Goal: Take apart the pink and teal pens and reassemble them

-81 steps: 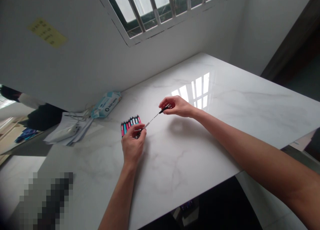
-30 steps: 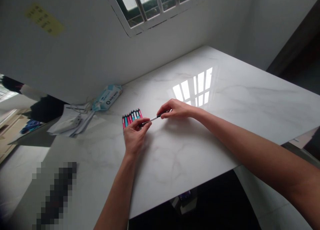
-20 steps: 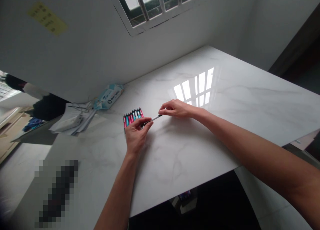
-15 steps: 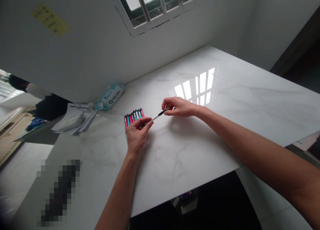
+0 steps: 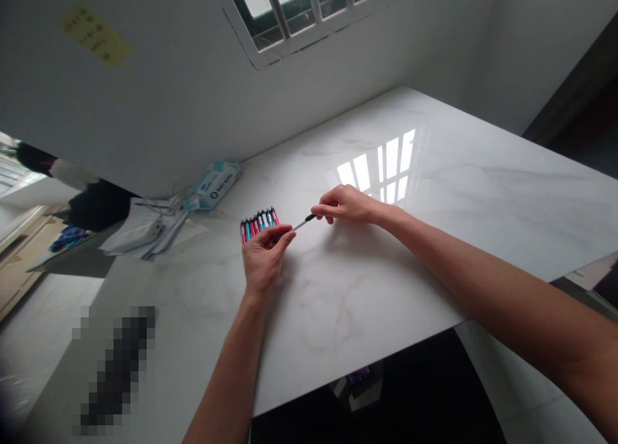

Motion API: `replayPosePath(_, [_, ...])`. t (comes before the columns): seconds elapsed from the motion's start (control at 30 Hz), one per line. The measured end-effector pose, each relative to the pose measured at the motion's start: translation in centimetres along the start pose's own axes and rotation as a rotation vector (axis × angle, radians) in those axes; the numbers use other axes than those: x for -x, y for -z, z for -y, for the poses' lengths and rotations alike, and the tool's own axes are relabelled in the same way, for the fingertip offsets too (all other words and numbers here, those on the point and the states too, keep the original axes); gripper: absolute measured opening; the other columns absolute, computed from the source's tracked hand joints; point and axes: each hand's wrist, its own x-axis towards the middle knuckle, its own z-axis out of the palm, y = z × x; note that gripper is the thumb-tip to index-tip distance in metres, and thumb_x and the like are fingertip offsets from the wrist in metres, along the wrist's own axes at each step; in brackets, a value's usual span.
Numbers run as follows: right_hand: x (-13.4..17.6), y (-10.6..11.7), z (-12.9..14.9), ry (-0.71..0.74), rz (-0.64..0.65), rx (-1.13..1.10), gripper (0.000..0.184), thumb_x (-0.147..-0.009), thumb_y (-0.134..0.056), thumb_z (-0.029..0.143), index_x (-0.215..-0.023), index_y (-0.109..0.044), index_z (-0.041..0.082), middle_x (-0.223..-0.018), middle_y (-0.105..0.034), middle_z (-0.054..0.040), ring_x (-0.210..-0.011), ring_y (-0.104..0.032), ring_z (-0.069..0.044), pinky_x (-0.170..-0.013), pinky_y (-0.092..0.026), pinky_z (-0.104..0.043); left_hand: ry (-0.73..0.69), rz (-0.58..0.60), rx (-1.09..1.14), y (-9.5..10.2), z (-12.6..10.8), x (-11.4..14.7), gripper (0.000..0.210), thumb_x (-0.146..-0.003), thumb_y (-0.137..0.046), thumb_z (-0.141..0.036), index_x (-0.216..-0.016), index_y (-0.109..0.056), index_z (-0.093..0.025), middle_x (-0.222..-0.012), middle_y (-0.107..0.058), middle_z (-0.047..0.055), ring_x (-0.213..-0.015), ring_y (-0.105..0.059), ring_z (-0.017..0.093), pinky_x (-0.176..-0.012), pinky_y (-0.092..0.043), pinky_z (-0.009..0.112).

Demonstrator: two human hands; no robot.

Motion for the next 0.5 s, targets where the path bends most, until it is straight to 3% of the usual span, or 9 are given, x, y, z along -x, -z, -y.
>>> replayPosePath(0.1, [-0.03, -0.03, -0.12, 0.064, -0.037, -0.044, 0.034, -0.082, -0.074, 0.049, -0.096, -0.078, 0.018, -0.086, -0.074, -0.0052, -0.077, -0.062, -0.017, -0.067, -0.041, -0.028, 0.005, 0.001, 0.022, -0.05, -0.06, 0.04, 0.028, -0.075, -0.086, -0.04, -0.094, -0.082, -0.019, -0.094, -0.08, 0.007, -0.087, -0.074, 0.021, -0.084, -0.059, 0.033])
replayPosePath(0.23, [0.02, -0.08, -0.1, 0.014, -0.042, 0.014, 0.043, -0.09, -0.063, 0.056, -0.076, -0.075, 0.016, -0.069, -0.07, -0.0039, -0.065, -0.058, -0.015, -0.063, -0.039, -0.029, 0.014, 0.007, 0.03, -0.19, -0.38, 0.13, 0.027, -0.075, -0.086, -0.039, -0.093, -0.082, -0.019, -0.092, -0.08, 0.007, -0.087, -0.074, 0.021, -0.084, -0.059, 0.033])
replayPosePath(0.37, [-0.01, -0.11, -0.07, 0.075, -0.08, -0.022, 0.036, -0.083, -0.073, 0.053, -0.087, -0.076, 0.018, -0.083, -0.074, -0.0051, -0.074, -0.061, -0.016, -0.066, -0.041, -0.029, 0.021, 0.008, 0.039, -0.3, -0.71, 0.19, 0.025, -0.074, -0.086, -0.038, -0.091, -0.082, -0.019, -0.091, -0.08, 0.007, -0.086, -0.074, 0.021, -0.083, -0.06, 0.033])
replayPosePath(0.5, [-0.08, -0.11, -0.19, 0.027, -0.083, 0.036, 0.046, -0.091, -0.061, 0.056, -0.069, -0.072, 0.017, -0.068, -0.068, -0.0034, -0.065, -0.055, -0.014, -0.065, -0.039, -0.03, 0.015, 0.024, 0.027, -0.32, -0.66, 0.21, 0.026, -0.074, -0.086, -0.039, -0.091, -0.082, -0.019, -0.09, -0.08, 0.007, -0.086, -0.074, 0.021, -0.084, -0.06, 0.034])
